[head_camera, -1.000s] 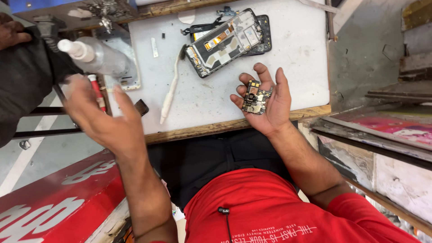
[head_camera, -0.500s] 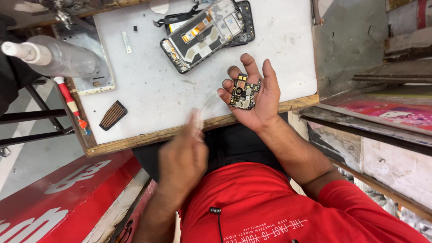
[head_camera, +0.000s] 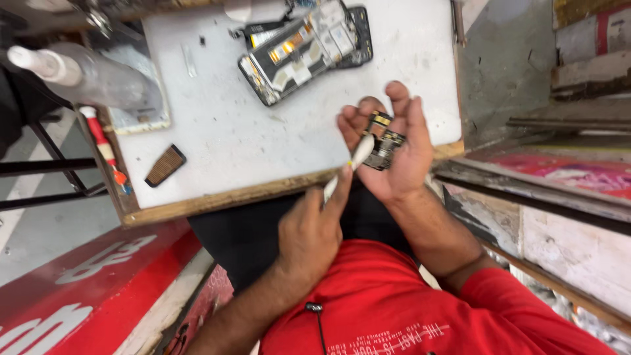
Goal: The person cleans a small electronic component with a cotton swab, then wipes the screen of a smartphone with a cloth. The person handles the component and phone on a workbench with tools and parts nearby.
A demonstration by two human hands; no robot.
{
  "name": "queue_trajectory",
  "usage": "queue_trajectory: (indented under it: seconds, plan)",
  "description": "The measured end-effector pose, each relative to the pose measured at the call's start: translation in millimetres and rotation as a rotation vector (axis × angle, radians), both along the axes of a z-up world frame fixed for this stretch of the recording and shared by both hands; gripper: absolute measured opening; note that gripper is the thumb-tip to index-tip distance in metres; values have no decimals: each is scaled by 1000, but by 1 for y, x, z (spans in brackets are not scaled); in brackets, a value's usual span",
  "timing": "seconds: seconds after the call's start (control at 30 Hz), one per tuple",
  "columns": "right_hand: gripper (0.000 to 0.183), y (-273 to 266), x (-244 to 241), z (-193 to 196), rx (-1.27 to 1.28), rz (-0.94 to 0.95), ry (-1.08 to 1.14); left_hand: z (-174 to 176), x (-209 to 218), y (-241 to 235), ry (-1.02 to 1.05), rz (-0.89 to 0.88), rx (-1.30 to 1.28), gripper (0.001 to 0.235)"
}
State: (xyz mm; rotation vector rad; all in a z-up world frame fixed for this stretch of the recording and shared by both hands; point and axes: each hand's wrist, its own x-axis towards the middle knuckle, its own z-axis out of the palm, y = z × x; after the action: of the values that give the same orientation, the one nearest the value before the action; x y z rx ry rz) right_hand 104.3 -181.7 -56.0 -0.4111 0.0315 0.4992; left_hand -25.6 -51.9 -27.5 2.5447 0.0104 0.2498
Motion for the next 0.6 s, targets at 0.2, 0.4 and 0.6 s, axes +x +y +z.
queue_trajectory:
  seconds: [0.2, 0.4, 0.6]
  plan:
    - [43, -2, -3, 2, -63, 99, -65, 19, 6, 0, -94, 26, -68, 78]
    - [56, 6, -5, 4, -173, 121, -44, 19, 6, 2, -23, 65, 17, 82]
    - [57, 0, 5, 2, -121, 42, -9, 24, 14, 0, -5, 52, 32, 76]
